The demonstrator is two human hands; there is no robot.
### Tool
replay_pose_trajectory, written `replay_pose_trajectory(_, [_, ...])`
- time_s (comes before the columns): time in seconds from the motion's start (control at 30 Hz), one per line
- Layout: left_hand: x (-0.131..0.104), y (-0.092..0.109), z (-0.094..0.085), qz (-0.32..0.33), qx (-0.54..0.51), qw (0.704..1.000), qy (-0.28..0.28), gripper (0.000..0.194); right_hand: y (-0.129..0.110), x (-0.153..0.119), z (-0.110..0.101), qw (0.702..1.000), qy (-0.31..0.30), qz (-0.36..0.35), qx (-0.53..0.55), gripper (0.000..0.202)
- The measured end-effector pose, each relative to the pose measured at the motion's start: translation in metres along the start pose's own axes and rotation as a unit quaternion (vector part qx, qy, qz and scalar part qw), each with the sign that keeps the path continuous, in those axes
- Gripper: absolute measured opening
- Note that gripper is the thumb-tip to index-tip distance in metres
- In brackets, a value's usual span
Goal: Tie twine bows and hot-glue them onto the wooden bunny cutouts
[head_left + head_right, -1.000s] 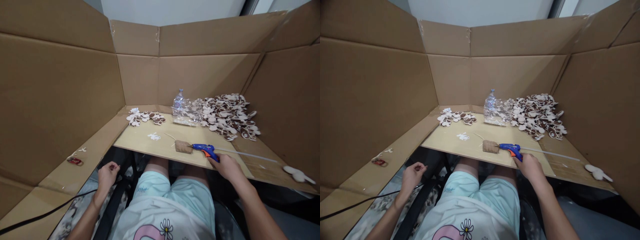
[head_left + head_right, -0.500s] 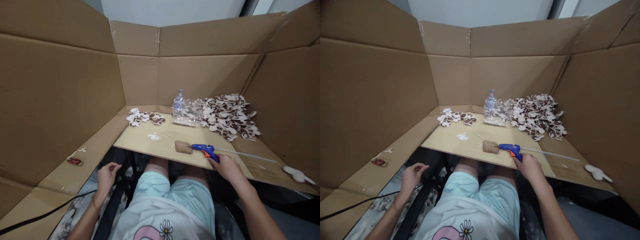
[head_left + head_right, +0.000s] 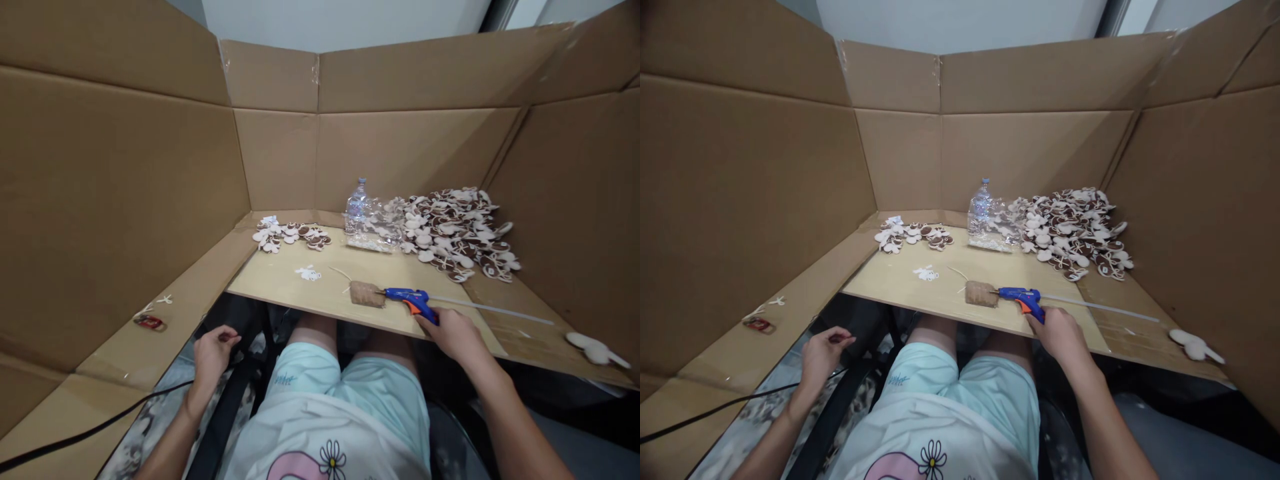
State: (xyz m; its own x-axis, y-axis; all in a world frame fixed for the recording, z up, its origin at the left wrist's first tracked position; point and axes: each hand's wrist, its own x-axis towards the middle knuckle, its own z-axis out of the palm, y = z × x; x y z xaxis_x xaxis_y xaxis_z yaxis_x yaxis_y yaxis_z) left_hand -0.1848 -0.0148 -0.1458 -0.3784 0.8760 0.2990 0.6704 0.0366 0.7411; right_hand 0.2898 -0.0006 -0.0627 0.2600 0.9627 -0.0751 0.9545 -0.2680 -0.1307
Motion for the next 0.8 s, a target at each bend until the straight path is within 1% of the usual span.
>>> replay_pose_trajectory(0.23, [0.0006,-0.0013,-0.0001,0.009,0.0,1.0,0.007,0.014,0.0005,-0.0004,0.0007,1.0,0.0,-0.001,0.002,0.033])
replay_pose_trajectory(0.47, [0.001,-0.0025,0.0028,0.013,0.014,1.0,-0.004,0.014,0.0,0.0008,0.001,1.0,0.003,-0.002,0.003,0.032])
replay_pose_trajectory(0.6, [0.0006,-0.0001,0.0029,0.023,0.03,0.999,-0.011,0.015,0.0012,0.0007,0.0018,1.0,0.008,-0.004,0.004,0.032])
replay_pose_trajectory(0.8, [-0.0009,0.0018,0.0029,0.039,0.049,0.998,-0.02,0.013,0.0019,0.001,0.0023,1.0,0.012,-0.01,0.008,0.031])
